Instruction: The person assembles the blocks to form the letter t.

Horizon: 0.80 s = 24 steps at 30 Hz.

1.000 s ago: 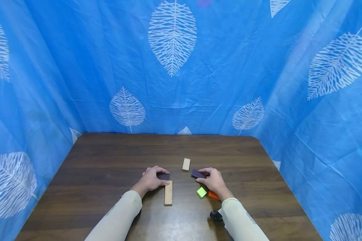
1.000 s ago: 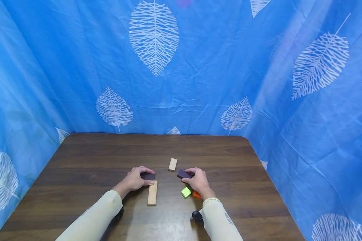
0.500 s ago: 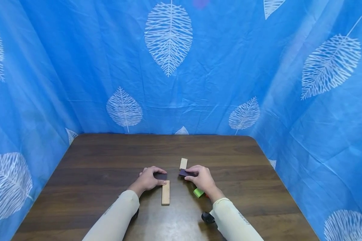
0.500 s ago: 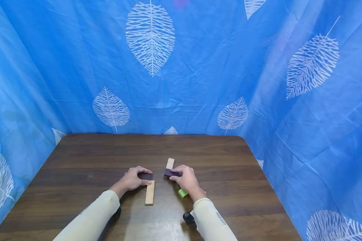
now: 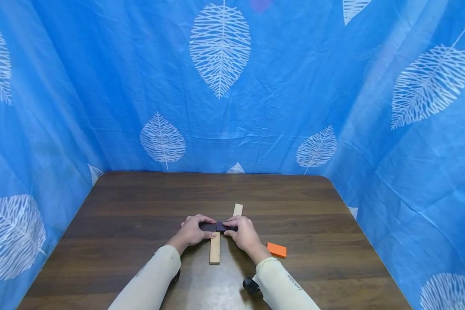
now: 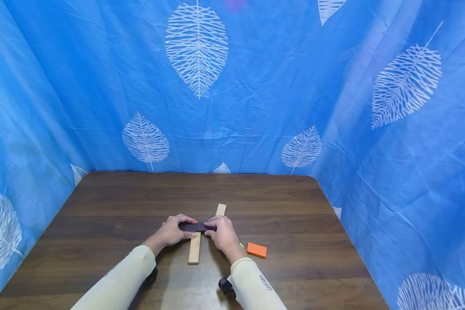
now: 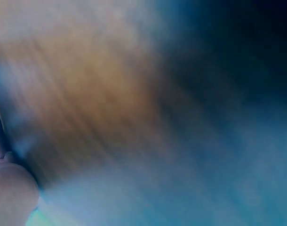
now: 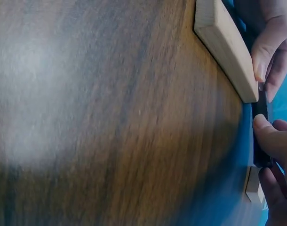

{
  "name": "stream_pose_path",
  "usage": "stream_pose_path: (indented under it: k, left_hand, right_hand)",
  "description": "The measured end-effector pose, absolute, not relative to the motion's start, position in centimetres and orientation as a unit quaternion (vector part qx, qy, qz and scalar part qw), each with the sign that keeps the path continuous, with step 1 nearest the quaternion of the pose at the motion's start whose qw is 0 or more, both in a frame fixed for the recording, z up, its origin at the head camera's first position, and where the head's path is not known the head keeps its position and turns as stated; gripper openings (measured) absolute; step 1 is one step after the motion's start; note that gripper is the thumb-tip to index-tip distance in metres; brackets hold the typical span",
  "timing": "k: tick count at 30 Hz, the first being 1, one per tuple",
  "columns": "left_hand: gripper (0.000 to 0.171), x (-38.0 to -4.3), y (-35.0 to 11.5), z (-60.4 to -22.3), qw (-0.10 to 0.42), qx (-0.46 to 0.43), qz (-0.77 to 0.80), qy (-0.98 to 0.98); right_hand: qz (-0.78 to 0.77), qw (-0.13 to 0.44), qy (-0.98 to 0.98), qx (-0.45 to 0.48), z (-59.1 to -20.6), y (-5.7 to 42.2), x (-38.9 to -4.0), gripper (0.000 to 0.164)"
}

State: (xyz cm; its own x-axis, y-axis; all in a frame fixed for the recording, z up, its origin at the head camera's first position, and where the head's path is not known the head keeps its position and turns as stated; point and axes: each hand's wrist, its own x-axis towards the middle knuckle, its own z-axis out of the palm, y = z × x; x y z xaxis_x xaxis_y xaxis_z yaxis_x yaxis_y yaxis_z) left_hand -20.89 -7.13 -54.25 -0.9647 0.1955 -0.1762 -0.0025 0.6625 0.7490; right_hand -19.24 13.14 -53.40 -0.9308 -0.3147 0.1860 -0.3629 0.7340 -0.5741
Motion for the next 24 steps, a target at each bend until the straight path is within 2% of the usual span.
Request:
stream_pose_path:
  k: [7, 14, 24]
  left_hand:
    - [0.032, -20.8, -7.3, -54.4, 0.112, 0.064, 0.408, 0.904]
    - [0.031, -21.0, -7.5, -54.1, 0.115, 0.078, 0.394, 0.908]
    - [0.031, -21.3, -7.4, -53.8, 0.137, 0.079, 0.378, 0.912]
  right_hand:
    - [0.315, 0.028, -0.929, 0.191, -53.8, 12.8, -19.0, 0.021]
    - [0.346, -0.029, -0.925, 0.155, -54.4, 12.8, -18.3, 0.066]
    - [0.330, -0.049, -0.932, 0.146, -54.5, 12.9, -18.2, 0.068]
